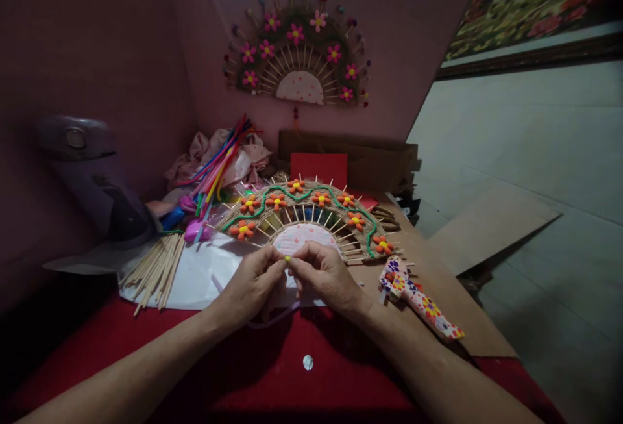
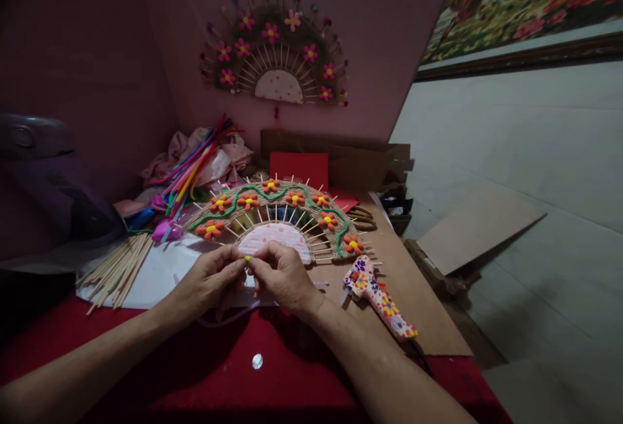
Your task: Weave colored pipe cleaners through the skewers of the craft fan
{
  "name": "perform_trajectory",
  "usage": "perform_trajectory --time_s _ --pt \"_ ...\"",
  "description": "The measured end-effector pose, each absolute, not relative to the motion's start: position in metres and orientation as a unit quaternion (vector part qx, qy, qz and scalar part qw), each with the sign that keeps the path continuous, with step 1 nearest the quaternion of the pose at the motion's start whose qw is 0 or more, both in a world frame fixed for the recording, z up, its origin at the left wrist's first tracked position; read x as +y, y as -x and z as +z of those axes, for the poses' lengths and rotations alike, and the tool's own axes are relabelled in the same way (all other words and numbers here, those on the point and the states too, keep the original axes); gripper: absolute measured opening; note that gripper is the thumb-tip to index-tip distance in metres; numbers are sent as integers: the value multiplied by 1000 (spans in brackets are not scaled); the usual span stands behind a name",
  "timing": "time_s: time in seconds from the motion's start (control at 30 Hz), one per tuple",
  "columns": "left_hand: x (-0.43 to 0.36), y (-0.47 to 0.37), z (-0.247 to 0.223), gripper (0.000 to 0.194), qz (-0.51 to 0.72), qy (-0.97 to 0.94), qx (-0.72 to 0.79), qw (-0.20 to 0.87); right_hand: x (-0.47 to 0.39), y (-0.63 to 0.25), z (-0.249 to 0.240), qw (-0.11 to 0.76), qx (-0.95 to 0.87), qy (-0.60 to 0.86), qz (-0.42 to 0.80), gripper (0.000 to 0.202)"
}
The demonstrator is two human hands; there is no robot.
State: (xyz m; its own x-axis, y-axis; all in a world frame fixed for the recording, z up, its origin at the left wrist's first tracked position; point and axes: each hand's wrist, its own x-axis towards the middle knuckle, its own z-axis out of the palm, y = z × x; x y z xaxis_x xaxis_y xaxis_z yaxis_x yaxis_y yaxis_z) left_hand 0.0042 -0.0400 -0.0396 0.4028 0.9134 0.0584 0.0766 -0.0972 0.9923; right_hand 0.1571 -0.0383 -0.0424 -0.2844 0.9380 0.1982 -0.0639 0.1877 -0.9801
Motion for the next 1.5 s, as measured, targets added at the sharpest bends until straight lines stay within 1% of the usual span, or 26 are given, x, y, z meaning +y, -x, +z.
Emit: perform_trajectory --time_s 0.27,0.47,0.73,1.17,1.37,1.5 --pt "-42 -5 -43 20 386 -635 416 524 -40 -154 -45 460 -615 381 515 18" --pt "-42 -6 -44 19 397 -640 413 512 -41 -154 -48 468 -641 400 459 17" --pt "-38 -4 -44 26 374 -638 381 556 -40 -159 -46 455 -682 419 391 16" --pt "-42 -8 -42 23 392 -635 403 530 -46 -153 -47 462 -703 445 307 14" --pt "-42 -10 -45 21 420 -643 425 479 -51 -148 -47 468 -722 440 255 14" --pt "-40 -10 -44 22 424 -630 409 505 -52 -148 -44 472 -728 443 226 12"
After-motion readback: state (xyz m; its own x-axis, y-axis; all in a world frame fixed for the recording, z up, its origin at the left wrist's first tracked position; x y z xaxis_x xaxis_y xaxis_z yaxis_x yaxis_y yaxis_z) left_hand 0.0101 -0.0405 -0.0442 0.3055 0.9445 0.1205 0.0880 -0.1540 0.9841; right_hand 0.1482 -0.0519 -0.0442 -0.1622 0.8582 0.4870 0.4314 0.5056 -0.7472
